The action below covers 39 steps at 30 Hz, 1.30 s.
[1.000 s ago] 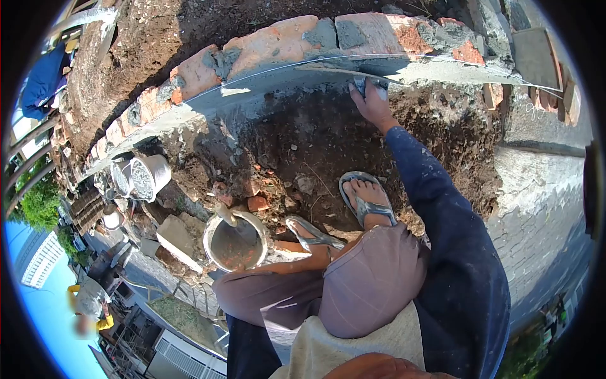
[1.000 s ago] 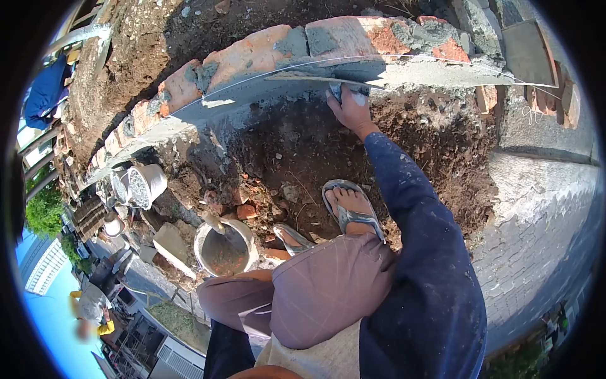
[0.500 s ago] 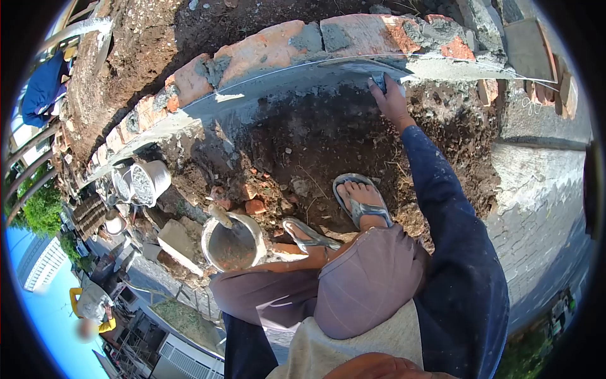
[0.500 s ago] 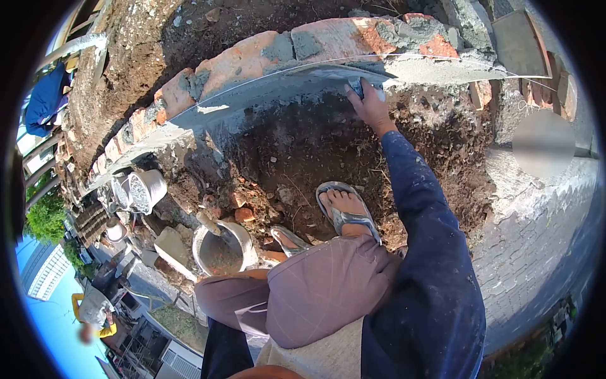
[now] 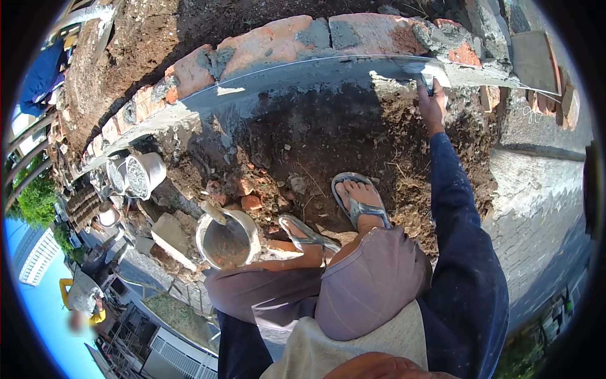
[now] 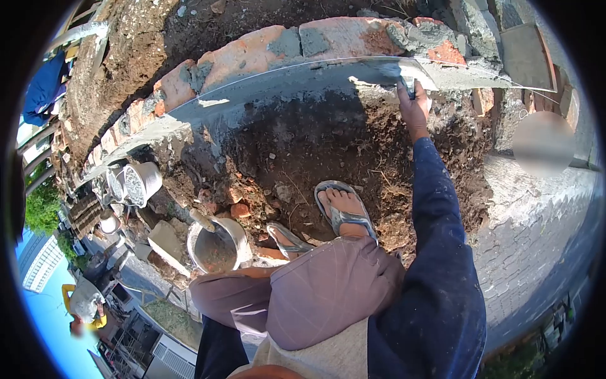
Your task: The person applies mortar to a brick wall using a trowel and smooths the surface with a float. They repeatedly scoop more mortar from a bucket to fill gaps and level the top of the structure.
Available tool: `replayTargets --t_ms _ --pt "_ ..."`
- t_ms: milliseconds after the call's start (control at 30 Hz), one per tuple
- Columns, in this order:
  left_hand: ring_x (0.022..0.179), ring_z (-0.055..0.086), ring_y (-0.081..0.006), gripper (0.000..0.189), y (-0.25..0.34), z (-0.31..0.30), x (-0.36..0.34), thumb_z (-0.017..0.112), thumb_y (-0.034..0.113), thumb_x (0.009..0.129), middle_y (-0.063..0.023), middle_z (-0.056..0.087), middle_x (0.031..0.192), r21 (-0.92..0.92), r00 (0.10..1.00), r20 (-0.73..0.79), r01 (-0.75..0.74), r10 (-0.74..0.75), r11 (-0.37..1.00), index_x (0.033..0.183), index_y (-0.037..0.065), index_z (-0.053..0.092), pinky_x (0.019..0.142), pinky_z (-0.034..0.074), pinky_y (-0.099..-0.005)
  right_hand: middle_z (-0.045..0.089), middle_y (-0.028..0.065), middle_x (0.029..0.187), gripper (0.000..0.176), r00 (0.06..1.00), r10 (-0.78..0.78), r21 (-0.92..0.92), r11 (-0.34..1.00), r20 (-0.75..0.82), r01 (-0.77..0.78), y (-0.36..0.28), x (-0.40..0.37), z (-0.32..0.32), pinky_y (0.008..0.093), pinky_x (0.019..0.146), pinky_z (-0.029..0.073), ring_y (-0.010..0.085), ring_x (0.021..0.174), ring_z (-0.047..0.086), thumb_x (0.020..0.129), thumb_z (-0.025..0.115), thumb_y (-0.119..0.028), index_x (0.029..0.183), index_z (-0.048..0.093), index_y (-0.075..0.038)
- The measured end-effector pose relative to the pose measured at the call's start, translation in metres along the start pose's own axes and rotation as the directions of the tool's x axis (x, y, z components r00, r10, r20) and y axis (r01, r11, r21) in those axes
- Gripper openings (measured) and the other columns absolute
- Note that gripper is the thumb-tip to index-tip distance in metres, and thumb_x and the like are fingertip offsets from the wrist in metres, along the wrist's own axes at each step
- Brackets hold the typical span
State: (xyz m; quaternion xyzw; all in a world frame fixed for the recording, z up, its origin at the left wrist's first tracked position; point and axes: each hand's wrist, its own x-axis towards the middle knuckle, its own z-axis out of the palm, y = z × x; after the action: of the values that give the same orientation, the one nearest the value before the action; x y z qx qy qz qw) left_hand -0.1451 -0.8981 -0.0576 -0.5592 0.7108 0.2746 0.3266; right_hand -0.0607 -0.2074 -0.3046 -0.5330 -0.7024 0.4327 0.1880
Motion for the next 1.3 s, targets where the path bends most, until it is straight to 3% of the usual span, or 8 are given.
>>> replayTargets --t_ms 533,567,600,700,767,1000,1133,1300 --pt "0.061 0.063 -0.0256 0.051 -0.037 -0.024 0.091 0.050 0.053 0.091 -0.0112 0.068 0.069 -0.022 0.935 -0.139 0.326 -0.326 0.945 0.088 0.006 0.068 0.064 0.051 -0.0369 0.067 0.0117 0.089 0.042 0.452 -0.698 -0.296 0.343 0.555 0.892 -0.068 -0.074 0.116 0.0366 0.068 0.052 0.0316 0.076 0.065 0.085 0.064 -0.030 0.113 0.051 -0.002" --pt "0.055 0.062 -0.0268 0.049 -0.111 -0.080 0.200 0.050 0.049 0.092 -0.0124 0.068 0.071 0.396 0.962 0.077 -0.269 0.260 0.878 0.087 0.003 0.066 0.059 0.051 -0.0413 0.067 0.0098 0.088 0.042 0.378 -0.719 -0.314 0.230 0.583 0.921 -0.073 -0.074 0.126 0.0343 0.069 0.051 0.0297 0.075 0.065 0.086 0.063 -0.032 0.112 0.051 -0.002" --pt "0.054 0.061 -0.0262 0.048 -0.100 -0.067 0.190 0.050 0.048 0.092 -0.0118 0.067 0.069 0.163 0.997 -0.038 -0.060 0.067 0.985 0.087 0.003 0.065 0.057 0.050 -0.0407 0.066 0.0080 0.087 0.042 0.305 -0.733 -0.330 0.116 0.609 0.937 -0.076 -0.071 0.134 0.0320 0.069 0.051 0.0278 0.074 0.065 0.086 0.063 -0.033 0.111 0.050 -0.001" --pt "0.049 0.058 -0.0243 0.045 -0.075 -0.011 0.149 0.050 0.045 0.093 -0.0102 0.064 0.063 -0.143 0.960 -0.276 0.015 -0.055 0.990 0.086 0.003 0.063 0.051 0.048 -0.0390 0.064 0.0095 0.093 0.032 0.562 -0.513 -0.230 0.571 0.649 0.788 -0.086 -0.056 0.128 0.0375 0.074 0.052 0.0254 0.094 0.063 0.094 0.050 -0.030 0.119 0.047 -0.009" --pt "0.046 0.056 -0.0231 0.043 -0.064 0.018 0.127 0.050 0.043 0.094 -0.0091 0.062 0.060 -0.268 0.911 -0.405 -0.037 -0.078 0.963 0.086 0.003 0.062 0.047 0.046 -0.0378 0.065 0.0109 0.091 0.034 0.759 -0.009 0.021 1.000 0.652 -0.006 -0.116 -0.059 0.113 0.0391 0.078 0.050 0.0299 0.089 0.063 0.091 0.055 -0.034 0.113 0.047 -0.009" --pt "0.066 0.064 -0.0194 0.025 -0.078 -0.020 0.143 0.045 0.021 0.098 -0.0111 0.065 0.084 -0.560 1.000 -0.005 -0.003 0.001 0.829 0.107 -0.002 0.051 0.055 0.053 -0.0292 0.067 0.0034 0.096 0.037 0.709 -0.101 -0.690 0.170 0.698 0.704 -0.121 -0.045 0.064 0.0279 0.078 0.050 0.0244 0.089 0.066 0.098 0.047 -0.034 0.113 0.052 -0.002" --pt "0.075 0.065 -0.0228 0.028 -0.083 -0.022 0.145 0.043 0.020 0.099 -0.0150 0.064 0.095 -0.641 0.998 0.026 -0.023 0.052 0.767 0.113 -0.004 0.047 0.060 0.056 -0.0315 0.064 0.0234 0.102 0.051 0.850 0.062 -0.608 0.726 0.522 0.321 -0.038 0.001 0.023 0.0401 0.082 0.049 0.0325 0.099 0.062 0.093 0.053 -0.038 0.127 0.043 -0.001" --pt "0.080 0.065 -0.0267 0.031 -0.083 -0.026 0.144 0.040 0.021 0.100 -0.0180 0.062 0.103 -0.636 0.972 0.194 0.022 0.132 0.771 0.117 -0.004 0.045 0.064 0.058 -0.0353 0.064 0.0270 0.089 0.056 0.694 -0.363 -0.664 0.226 0.622 0.713 0.008 0.013 -0.062 0.0470 0.073 0.051 0.0426 0.081 0.063 0.087 0.059 -0.033 0.128 0.039 0.000"
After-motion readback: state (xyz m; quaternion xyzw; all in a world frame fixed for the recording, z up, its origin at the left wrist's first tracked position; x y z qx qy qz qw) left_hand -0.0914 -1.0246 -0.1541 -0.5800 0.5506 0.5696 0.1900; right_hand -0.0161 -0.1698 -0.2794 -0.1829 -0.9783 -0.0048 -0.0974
